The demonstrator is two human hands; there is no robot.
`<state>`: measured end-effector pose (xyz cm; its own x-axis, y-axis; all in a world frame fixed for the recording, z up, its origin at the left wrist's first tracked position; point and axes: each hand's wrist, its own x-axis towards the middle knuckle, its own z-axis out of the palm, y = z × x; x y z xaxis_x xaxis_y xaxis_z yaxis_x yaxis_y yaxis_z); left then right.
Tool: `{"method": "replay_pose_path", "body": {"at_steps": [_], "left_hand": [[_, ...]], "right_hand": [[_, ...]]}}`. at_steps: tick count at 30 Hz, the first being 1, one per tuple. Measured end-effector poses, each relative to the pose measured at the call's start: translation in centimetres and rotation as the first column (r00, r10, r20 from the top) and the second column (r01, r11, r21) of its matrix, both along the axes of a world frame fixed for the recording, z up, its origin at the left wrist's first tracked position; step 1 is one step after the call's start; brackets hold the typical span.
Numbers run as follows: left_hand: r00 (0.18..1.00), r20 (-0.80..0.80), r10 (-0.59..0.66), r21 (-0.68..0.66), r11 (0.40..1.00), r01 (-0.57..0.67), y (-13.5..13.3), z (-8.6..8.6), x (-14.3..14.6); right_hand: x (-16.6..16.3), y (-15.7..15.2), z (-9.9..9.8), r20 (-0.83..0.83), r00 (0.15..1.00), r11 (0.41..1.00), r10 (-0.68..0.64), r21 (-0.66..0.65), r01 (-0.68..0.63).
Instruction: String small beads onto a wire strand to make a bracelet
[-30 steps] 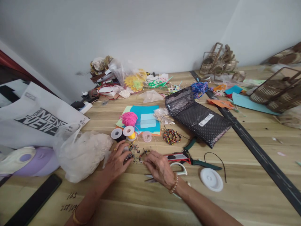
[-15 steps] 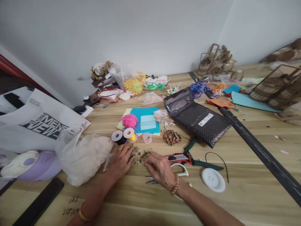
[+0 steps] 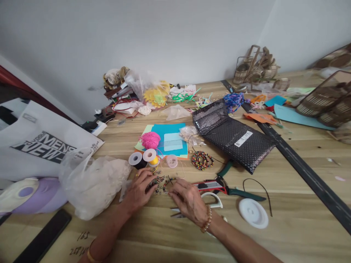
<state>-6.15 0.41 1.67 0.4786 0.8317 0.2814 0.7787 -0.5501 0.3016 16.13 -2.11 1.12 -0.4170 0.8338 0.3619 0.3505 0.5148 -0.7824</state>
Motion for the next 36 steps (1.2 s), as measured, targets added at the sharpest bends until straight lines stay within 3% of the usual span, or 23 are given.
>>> {"method": "replay_pose_path", "body": {"at_steps": [7, 19, 24, 30, 36], "left_hand": [[0.998, -0.016, -0.065, 0.022, 0.998, 0.065, -0.1, -0.3, 0.0], [0.969, 0.237, -0.075, 0.073, 0.996, 0.060, -0.1, 0.5, 0.2], [0.949, 0.305, -0.075, 0.015, 0.997, 0.074, -0.1, 1.5, 0.7], [0.977, 0.210, -0.042, -0.075, 0.995, 0.059, -0.3, 1.0, 2.3], [0.952, 0.286, -0.110, -0.089, 0.986, 0.141, -1.1, 0.9, 3.7]], "right_hand": [[-0.1, 0.0, -0.4, -0.011, 1.000, 1.000, -0.006, 0.025, 0.006], [-0.1, -0.1, -0.1, -0.019, 0.999, 0.999, -0.028, 0.043, 0.029], [-0.1, -0.2, 0.0, -0.015, 0.998, 0.996, -0.063, 0.054, 0.064], [0.0, -0.3, -0.6, -0.010, 0.995, 0.995, -0.102, 0.003, 0.102], [0.1, -0.4, -0.6, -0.020, 0.997, 0.997, -0.077, 0.007, 0.077]]}}
